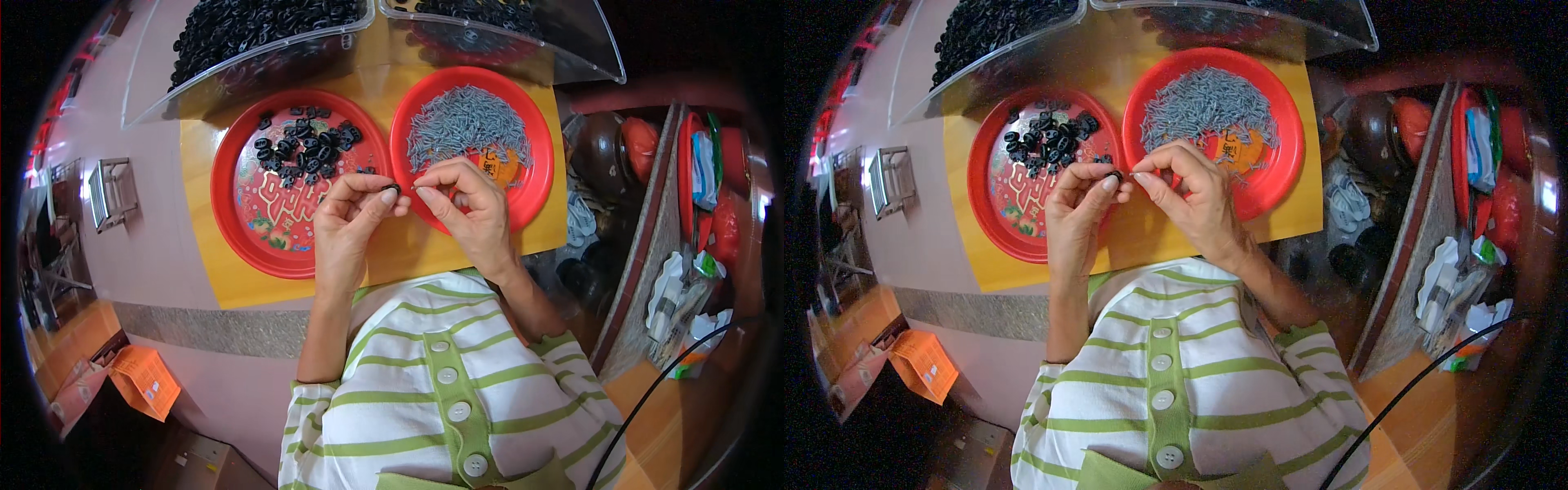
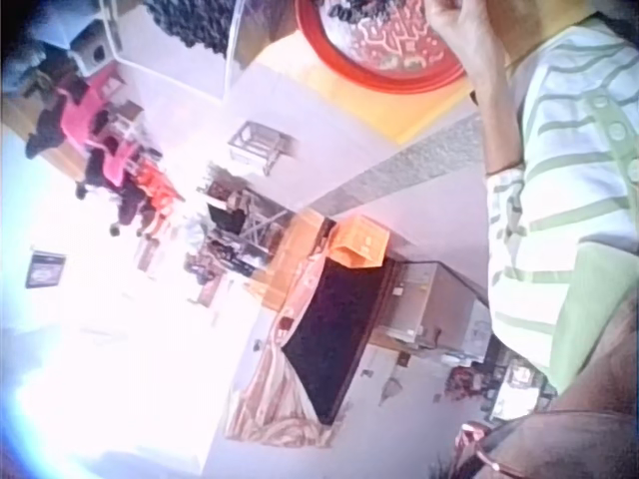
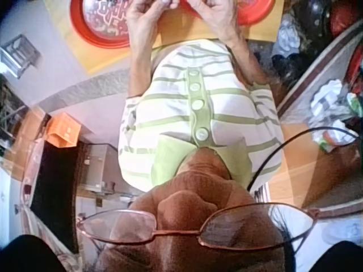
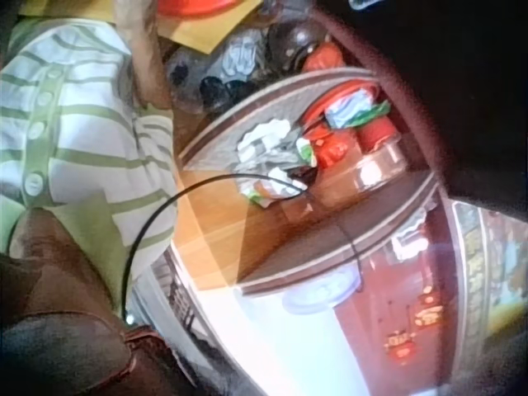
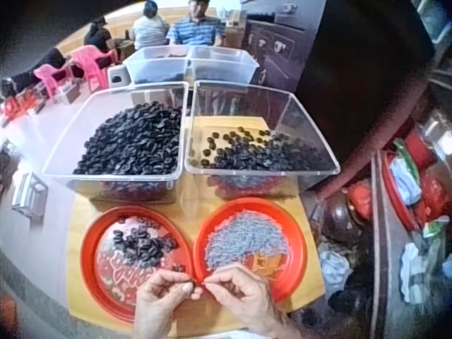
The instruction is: The person repeatedly picks small black plastic components from a red plate and inserts small metal pins from a second red plate into them. The person handles each component one at a time, aligning and pressing the pin into the plastic piece before placing the assembled unit back onto the plate. The process continues throughout the clip with no visible final destination for the assembled items.
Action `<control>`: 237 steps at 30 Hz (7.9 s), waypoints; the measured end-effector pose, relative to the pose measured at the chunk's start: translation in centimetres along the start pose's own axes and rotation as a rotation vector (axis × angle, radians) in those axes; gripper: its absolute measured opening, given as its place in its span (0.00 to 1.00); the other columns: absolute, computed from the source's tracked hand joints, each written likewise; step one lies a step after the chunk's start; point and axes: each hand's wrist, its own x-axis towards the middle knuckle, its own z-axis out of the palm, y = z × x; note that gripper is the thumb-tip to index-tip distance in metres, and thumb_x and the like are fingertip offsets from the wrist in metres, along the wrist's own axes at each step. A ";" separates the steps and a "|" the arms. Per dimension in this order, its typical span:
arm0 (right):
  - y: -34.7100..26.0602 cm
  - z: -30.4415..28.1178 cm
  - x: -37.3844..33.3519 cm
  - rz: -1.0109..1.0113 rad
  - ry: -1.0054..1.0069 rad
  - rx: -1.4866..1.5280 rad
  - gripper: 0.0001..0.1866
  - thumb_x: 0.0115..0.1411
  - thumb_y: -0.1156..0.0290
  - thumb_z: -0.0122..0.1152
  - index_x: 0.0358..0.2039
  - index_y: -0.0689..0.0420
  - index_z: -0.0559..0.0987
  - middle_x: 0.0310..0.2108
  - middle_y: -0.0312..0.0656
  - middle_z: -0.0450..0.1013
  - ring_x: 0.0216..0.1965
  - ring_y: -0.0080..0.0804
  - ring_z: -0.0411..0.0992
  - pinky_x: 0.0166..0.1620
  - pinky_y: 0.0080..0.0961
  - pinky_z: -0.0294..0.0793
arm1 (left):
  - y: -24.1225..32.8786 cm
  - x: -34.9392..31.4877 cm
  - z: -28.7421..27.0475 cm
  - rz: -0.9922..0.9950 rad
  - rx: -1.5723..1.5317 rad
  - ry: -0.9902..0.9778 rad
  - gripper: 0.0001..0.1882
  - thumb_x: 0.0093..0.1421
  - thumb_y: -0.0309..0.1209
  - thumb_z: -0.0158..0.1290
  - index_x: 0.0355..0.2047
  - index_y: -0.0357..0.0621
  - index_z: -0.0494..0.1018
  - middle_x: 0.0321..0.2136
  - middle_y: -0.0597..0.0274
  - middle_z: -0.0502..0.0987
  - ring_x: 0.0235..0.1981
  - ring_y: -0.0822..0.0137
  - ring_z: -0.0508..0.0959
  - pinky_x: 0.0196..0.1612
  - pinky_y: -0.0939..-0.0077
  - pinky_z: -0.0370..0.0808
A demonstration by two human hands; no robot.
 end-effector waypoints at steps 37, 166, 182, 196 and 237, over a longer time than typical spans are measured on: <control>-0.5 1.1 1.3 -0.259 -0.073 -0.306 0.05 0.51 0.76 0.60 0.29 0.58 0.74 0.27 0.41 0.69 0.31 0.39 0.71 0.33 0.31 0.71 | 0.1 -0.5 -1.6 -0.061 -0.034 -0.064 0.08 0.61 0.24 0.50 0.36 0.31 0.73 0.30 0.57 0.77 0.28 0.73 0.77 0.31 0.82 0.74; -1.3 0.9 0.2 0.062 -0.303 0.244 0.10 0.47 0.75 0.69 0.28 0.60 0.75 0.23 0.29 0.68 0.23 0.11 0.62 0.24 0.14 0.62 | -1.0 -2.2 -1.9 0.532 0.388 -0.063 0.15 0.49 0.20 0.59 0.40 0.40 0.78 0.27 0.63 0.76 0.27 0.74 0.70 0.29 0.84 0.65; -2.4 0.0 4.6 -0.220 -0.049 -0.092 0.10 0.48 0.73 0.67 0.33 0.60 0.79 0.27 0.37 0.72 0.26 0.22 0.70 0.29 0.18 0.69 | -0.1 -0.7 -1.3 0.364 0.353 0.204 0.12 0.56 0.21 0.53 0.41 0.37 0.76 0.29 0.60 0.75 0.26 0.76 0.73 0.29 0.79 0.70; -1.6 -9.0 11.1 -0.355 0.613 -0.431 0.15 0.54 0.74 0.63 0.44 0.56 0.78 0.32 0.30 0.74 0.27 0.12 0.65 0.30 0.11 0.66 | 1.0 2.1 -5.0 0.588 1.191 0.277 0.09 0.51 0.20 0.56 0.35 0.41 0.77 0.25 0.58 0.72 0.23 0.66 0.75 0.27 0.74 0.71; 1.6 -1.4 -0.1 0.024 -0.165 -0.174 0.05 0.50 0.80 0.58 0.26 0.61 0.70 0.24 0.42 0.70 0.25 0.30 0.73 0.27 0.24 0.74 | -0.2 -1.5 -2.5 -0.021 -0.123 0.078 0.07 0.58 0.23 0.52 0.37 0.33 0.73 0.28 0.56 0.77 0.26 0.71 0.77 0.30 0.80 0.75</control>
